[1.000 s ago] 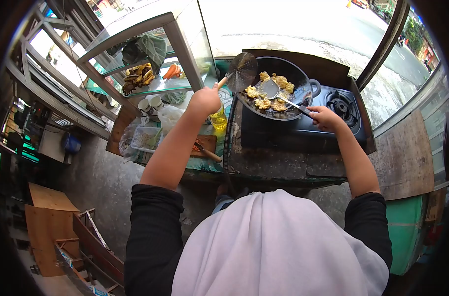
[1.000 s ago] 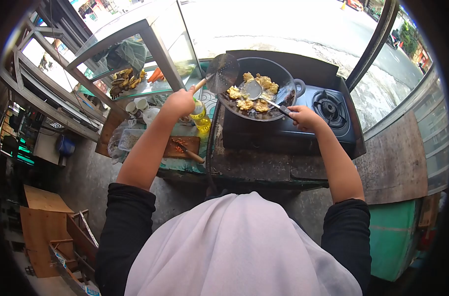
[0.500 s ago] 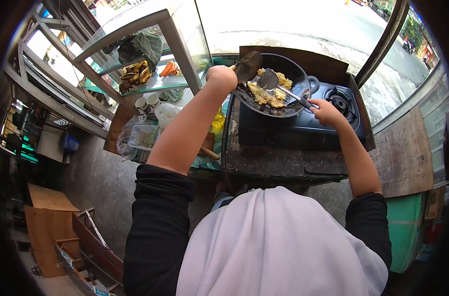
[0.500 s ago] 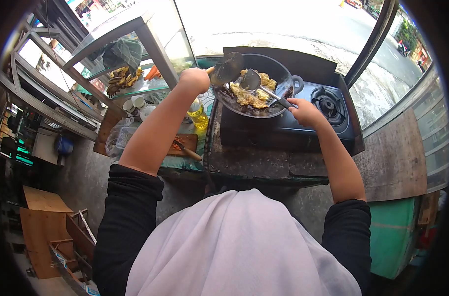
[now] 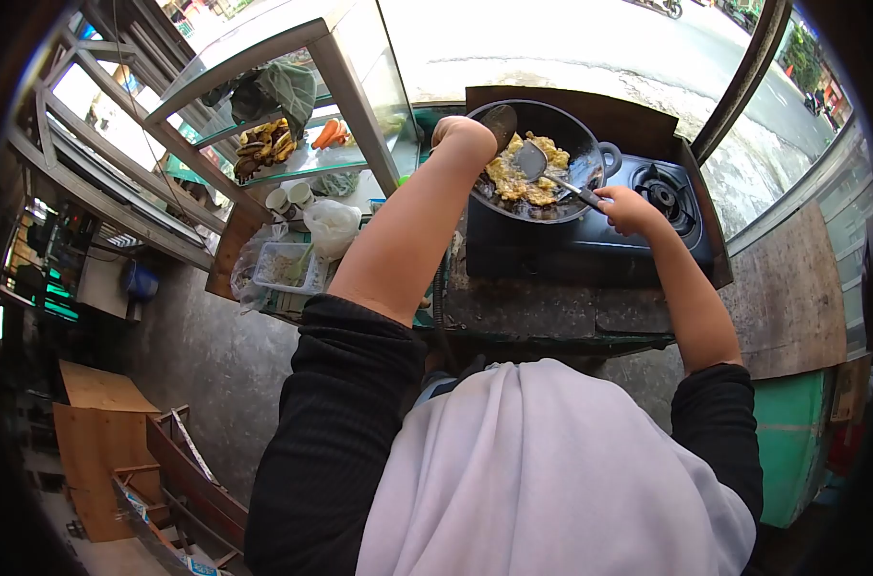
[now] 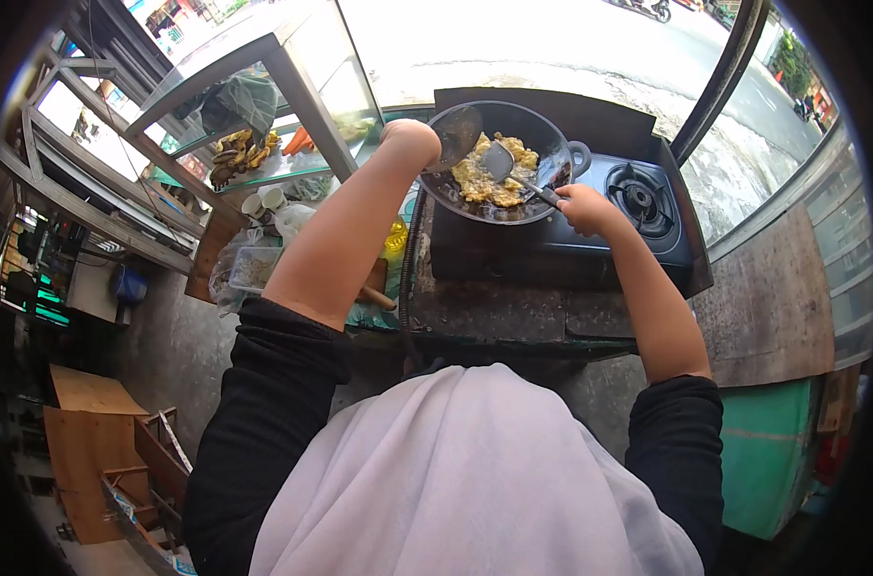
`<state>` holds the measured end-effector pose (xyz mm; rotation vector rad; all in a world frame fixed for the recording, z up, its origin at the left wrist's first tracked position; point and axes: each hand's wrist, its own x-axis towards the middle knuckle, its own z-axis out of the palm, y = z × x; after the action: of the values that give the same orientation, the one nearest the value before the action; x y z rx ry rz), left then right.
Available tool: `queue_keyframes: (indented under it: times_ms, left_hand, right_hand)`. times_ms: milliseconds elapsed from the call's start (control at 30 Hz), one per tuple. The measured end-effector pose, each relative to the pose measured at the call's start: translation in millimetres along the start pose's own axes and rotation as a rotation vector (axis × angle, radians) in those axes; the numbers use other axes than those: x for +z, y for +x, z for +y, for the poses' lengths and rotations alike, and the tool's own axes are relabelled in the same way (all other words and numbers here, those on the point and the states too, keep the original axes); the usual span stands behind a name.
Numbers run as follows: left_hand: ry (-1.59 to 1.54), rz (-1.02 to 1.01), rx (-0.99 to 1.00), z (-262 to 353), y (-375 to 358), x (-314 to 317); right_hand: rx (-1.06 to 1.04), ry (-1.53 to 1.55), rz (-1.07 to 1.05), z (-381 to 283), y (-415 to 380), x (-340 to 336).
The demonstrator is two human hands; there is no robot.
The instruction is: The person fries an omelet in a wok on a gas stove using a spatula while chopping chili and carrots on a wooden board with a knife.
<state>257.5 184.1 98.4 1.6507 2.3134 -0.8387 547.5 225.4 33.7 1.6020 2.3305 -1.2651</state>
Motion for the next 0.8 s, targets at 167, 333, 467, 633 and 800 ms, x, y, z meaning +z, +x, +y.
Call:
queue_keyframes:
  times_ms: [167,333,467,633,800]
  left_hand:
    - [-0.059,-0.002,0.013,-7.6,-7.1,1.0]
    - [-0.130,-0.021,0.030,-11.1,-12.3,1.7]
    - [-0.143,0.047,0.083,-21.8,25.2,20.8]
    - [-0.122,0.042,0.059,-38.2,36.9,20.8]
    - [-0.169,0.120,-0.003,-62.2,31.6,6.9]
  right_hand:
    - [0.030,0.280,-0.068,6.1,-16.9,-11.4]
    - [-0.012,0.231,-0.072,1.4,-20.7,-14.7]
    - [-0.022,0.201,-0.025,-11.3,-23.2,-0.2]
    - [-0.108,0.168,0.038,-19.2,-17.7,21.7]
    - [-0.367,-0.118,0.244,-6.9,-4.7,35.2]
